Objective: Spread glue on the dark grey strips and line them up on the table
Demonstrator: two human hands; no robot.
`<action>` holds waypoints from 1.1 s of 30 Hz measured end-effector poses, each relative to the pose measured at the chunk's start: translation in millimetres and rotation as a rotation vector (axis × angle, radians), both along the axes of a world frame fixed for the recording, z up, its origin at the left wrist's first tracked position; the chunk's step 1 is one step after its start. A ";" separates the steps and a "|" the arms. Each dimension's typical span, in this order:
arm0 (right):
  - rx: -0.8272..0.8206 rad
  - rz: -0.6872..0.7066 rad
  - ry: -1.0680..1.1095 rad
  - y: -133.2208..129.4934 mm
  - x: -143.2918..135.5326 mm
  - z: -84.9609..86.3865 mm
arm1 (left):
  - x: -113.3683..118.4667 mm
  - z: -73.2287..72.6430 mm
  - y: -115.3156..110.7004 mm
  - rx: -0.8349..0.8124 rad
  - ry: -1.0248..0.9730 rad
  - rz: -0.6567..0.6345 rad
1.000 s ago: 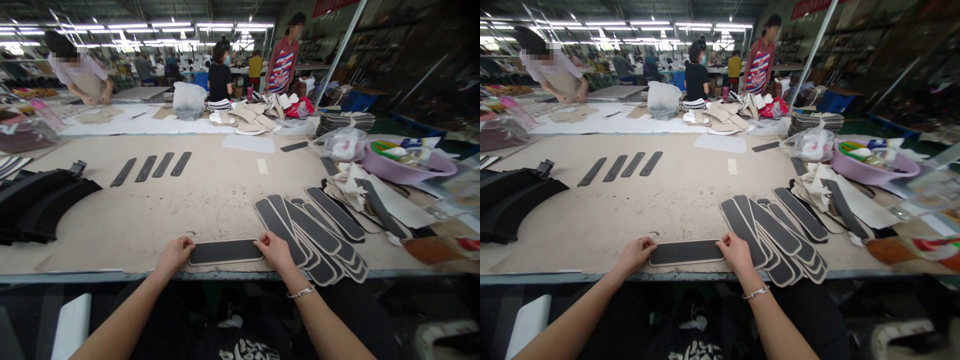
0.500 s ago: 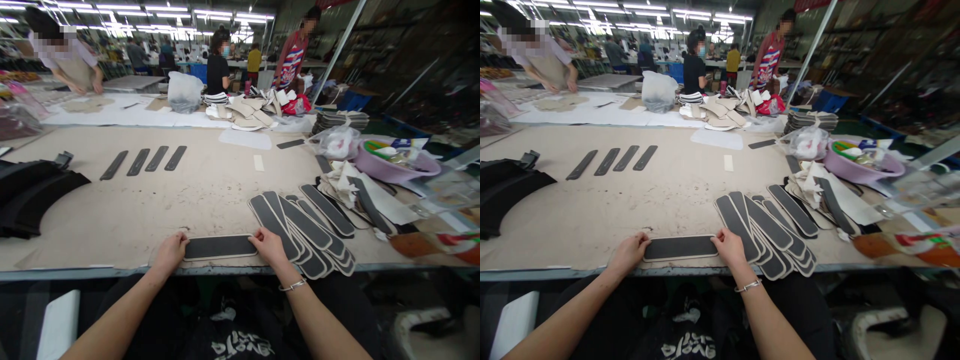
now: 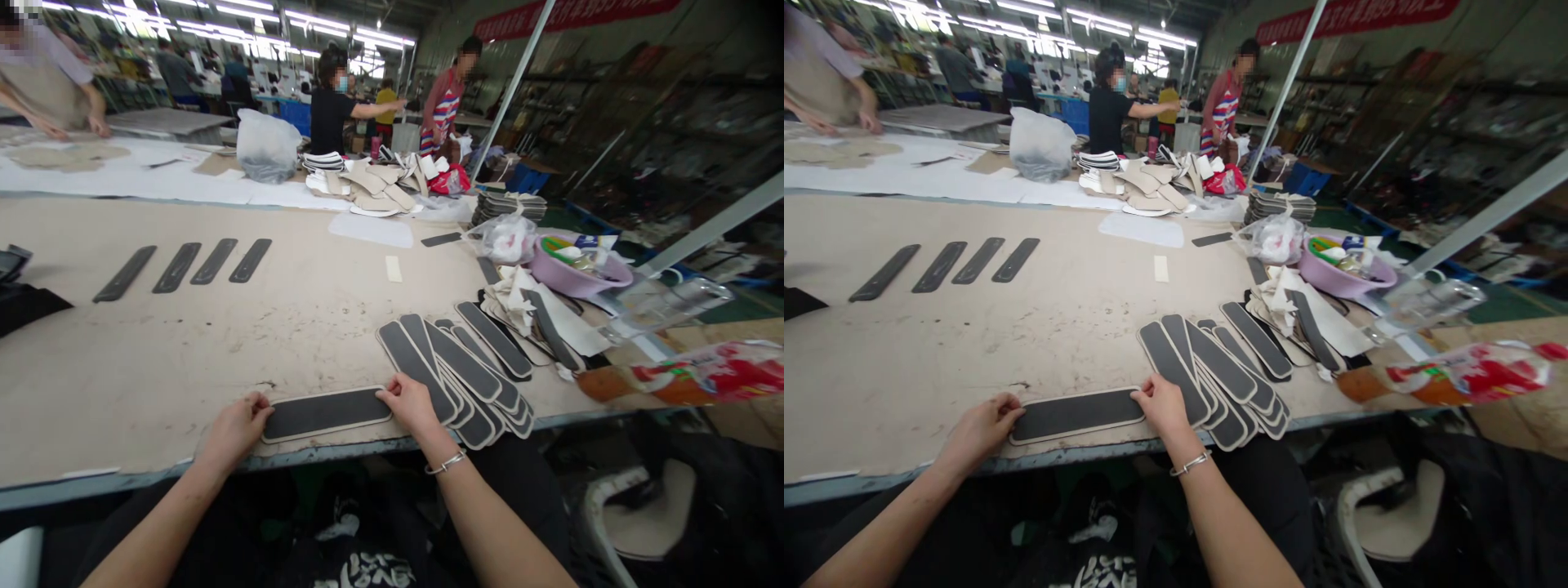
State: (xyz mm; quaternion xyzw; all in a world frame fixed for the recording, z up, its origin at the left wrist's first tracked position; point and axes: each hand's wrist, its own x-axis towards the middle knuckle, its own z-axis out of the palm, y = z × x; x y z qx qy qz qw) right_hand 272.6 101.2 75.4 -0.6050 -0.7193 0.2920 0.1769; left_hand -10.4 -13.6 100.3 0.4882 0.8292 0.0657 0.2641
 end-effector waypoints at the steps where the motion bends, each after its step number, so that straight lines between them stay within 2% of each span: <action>1: -0.002 0.001 -0.002 0.4 0.2 -0.3 | -0.7 -0.7 0.3 -0.006 -0.007 0.001; 14: -0.005 0.059 -0.070 -0.9 0.2 1.5 | -4.0 -9.5 -1.9 0.034 -0.053 0.007; 21: 0.080 0.156 -0.169 -5.1 -2.2 2.8 | -5.1 -10.2 -2.5 0.061 -0.058 0.054; 25: 0.160 0.181 -0.257 -12.3 -2.5 13.9 | -6.3 -8.9 -3.8 0.075 -0.068 0.024; 28: 0.245 0.173 -0.312 -29.7 -14.0 28.5 | -9.3 -11.8 -3.1 0.076 -0.055 -0.009; 30: 0.334 0.252 -0.287 -47.6 -33.2 34.9 | -12.2 -16.2 -1.1 0.074 -0.043 -0.029; 33: 0.409 0.578 -0.143 -75.7 -73.4 32.8 | -16.3 -23.1 2.7 0.089 -0.036 -0.039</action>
